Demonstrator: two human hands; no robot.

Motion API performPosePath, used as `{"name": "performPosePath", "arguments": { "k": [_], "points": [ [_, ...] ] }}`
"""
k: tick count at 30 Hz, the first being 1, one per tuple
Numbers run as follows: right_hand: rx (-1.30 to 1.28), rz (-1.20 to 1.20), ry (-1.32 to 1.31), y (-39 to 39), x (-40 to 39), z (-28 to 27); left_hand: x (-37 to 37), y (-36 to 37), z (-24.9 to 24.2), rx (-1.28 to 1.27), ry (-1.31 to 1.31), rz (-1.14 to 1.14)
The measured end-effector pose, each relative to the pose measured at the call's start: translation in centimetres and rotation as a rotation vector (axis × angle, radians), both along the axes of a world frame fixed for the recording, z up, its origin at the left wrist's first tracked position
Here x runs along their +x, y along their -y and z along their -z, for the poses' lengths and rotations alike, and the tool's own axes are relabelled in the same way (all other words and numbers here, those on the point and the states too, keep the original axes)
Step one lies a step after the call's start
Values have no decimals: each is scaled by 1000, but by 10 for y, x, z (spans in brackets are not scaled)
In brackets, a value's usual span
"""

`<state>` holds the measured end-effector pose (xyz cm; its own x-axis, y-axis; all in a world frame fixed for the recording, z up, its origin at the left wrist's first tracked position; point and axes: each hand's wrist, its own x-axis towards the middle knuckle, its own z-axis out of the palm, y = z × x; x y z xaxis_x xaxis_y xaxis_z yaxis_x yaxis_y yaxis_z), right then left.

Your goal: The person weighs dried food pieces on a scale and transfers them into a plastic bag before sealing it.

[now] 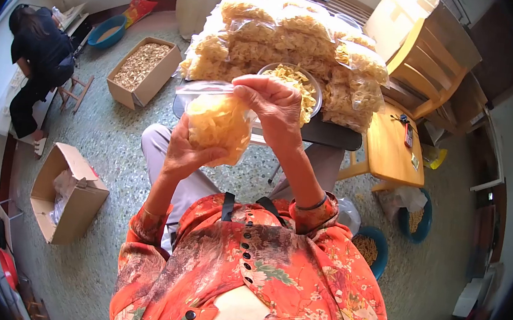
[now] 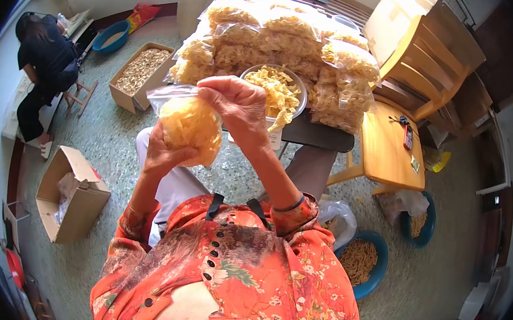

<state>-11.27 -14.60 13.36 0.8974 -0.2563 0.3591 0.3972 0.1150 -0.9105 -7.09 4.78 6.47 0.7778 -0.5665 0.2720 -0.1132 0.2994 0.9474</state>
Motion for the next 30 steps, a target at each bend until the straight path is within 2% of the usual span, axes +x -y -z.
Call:
{"name": "performPosePath", "arguments": {
  "k": [2,5,8,9,12,17,21,23,26,28,29,30],
  "points": [
    [-43,71,13,-4,-5,-3,1,-2,2,84,47,-29],
    [-54,123,57,-13,-7,0,5,-4,7,51,-19,32],
    [-68,25,156,-14,-9,1,1,-6,9,7,-66,62],
    [-15,-90,102,-12,-12,-4,0,-8,9,-15,-73,42],
    [83,-196,50,-7,-11,-1,2,-13,13,-23,-69,30],
    [46,-45,-37,-12,-11,10,1,-10,24,45,-42,10],
    [80,-16,-20,-17,-13,17,1,-6,2,0,-35,49],
    [13,24,-10,-23,-15,18,-6,8,-25,-301,81,-135],
    [-66,61,-22,-28,-22,17,5,-5,-29,-188,196,-186],
    [-235,144,117,-29,-19,23,3,-4,-34,-139,341,-245],
    [-204,135,62,-30,-21,24,1,-6,-32,-136,311,-253],
    [-68,79,20,-32,-22,26,0,-8,-30,-139,286,-261]
  ]
}}
